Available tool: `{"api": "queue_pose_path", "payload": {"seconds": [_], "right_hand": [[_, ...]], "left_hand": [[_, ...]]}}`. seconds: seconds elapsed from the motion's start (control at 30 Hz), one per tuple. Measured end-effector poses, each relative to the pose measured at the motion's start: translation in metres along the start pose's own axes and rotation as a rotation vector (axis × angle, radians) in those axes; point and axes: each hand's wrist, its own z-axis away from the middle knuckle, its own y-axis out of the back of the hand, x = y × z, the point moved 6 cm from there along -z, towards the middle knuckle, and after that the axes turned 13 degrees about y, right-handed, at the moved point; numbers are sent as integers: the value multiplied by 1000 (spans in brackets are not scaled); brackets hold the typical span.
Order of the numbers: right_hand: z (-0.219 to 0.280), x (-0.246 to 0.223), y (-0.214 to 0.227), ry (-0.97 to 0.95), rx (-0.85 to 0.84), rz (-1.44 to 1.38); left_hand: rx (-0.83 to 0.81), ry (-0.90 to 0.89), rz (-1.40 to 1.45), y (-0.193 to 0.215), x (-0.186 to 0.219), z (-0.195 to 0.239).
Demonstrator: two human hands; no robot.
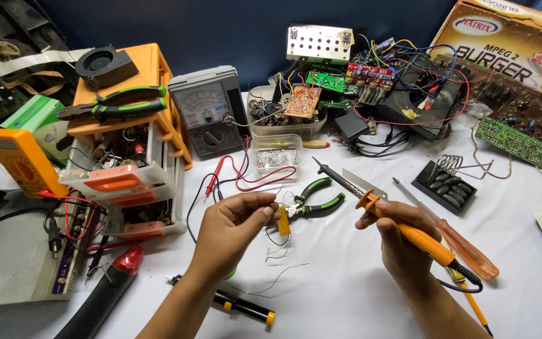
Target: The person solders wires to a small yellow circuit board using a soldering iron and solder wire. They repeatedly heat the joints and apply solder to secure the connections.
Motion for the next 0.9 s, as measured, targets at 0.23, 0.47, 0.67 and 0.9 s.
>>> {"api": "queue_pose_path", "payload": {"seconds": [0.23,0.47,0.67,0.9], "right_hand": [[3,1,0,-27,-32,16],[9,6,-1,-36,-51,25],[5,1,-4,-28,-57,41],[12,5,-1,-63,-26,-54]], "left_hand": [[191,-351,-579,-15,34,38],[192,-425,-570,-12,35,42],[182,-182,-508,-13,22,36],[172,-496,-649,-27,30,48]]}}
